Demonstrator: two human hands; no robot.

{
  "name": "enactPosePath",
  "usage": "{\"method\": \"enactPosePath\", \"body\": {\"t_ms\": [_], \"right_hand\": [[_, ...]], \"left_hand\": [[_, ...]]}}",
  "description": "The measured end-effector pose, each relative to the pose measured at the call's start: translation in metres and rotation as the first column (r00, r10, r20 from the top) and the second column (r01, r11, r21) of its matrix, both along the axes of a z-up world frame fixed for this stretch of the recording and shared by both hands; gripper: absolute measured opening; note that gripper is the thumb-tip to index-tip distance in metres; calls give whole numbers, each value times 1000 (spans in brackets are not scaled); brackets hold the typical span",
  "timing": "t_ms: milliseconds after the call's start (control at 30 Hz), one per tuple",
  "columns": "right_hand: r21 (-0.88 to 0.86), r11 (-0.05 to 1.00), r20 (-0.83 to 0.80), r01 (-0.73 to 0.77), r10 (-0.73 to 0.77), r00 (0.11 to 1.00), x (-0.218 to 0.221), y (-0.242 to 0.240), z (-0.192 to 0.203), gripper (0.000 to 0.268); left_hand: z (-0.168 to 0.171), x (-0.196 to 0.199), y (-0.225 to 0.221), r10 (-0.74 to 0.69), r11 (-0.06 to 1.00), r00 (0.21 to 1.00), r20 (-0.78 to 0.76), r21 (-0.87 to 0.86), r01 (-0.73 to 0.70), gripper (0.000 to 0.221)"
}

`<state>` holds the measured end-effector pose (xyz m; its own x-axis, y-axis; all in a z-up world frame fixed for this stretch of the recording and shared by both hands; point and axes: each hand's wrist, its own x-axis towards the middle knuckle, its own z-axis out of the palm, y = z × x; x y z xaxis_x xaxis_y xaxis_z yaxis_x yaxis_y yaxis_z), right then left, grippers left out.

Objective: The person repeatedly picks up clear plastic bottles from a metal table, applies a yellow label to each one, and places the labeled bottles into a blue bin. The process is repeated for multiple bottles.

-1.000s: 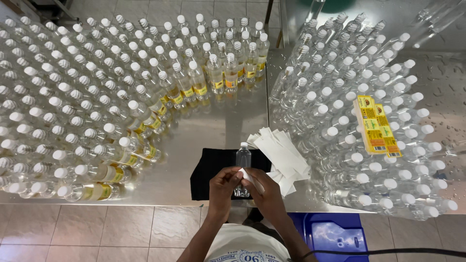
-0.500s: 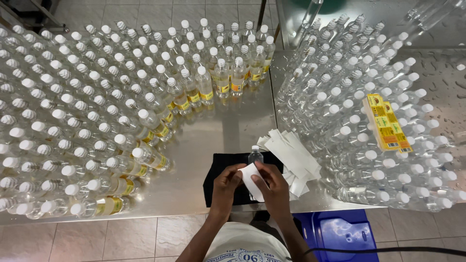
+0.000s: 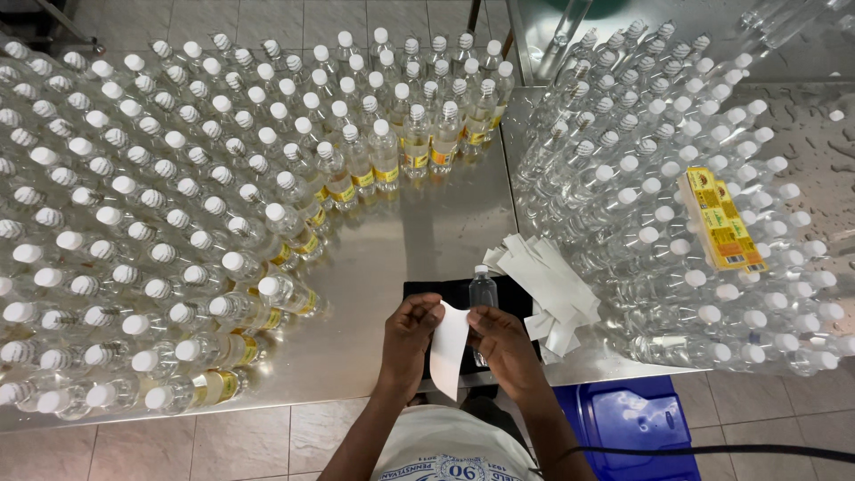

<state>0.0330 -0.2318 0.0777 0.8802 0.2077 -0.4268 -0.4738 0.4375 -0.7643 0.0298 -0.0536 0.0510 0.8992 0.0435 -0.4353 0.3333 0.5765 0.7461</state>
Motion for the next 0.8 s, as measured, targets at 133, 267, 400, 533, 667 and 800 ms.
{"method": "enactPosePath", "body": {"t_ms": [133, 267, 400, 533, 667, 800], "right_hand": [[-8, 998, 23, -56, 56, 998, -1, 5, 8, 15], [-216, 972, 126, 88, -61, 990, 2, 8, 11, 16], [-620, 757, 188, 206, -112, 976, 2, 15, 15, 18], [-696, 635, 323, 335, -140, 936, -12, 32, 32, 28], [-723, 491, 648, 486, 238, 723, -24, 27, 30, 22], [-751, 574, 548, 327, 266, 793, -24, 19, 32, 33]], "left_hand": [[5, -1, 9, -79, 994, 997, -22, -74, 77, 24], [11, -1, 14, -137, 989, 991, -1, -55, 137, 25], [15, -1, 12, -171, 985, 984, 41, 17, 170, 33], [28, -2, 7, -151, 988, 988, -20, 40, 151, 28], [32, -1, 3, -107, 994, 994, 28, 26, 106, 24], [32, -1, -6, -108, 991, 986, 125, 96, 97, 26]]}}
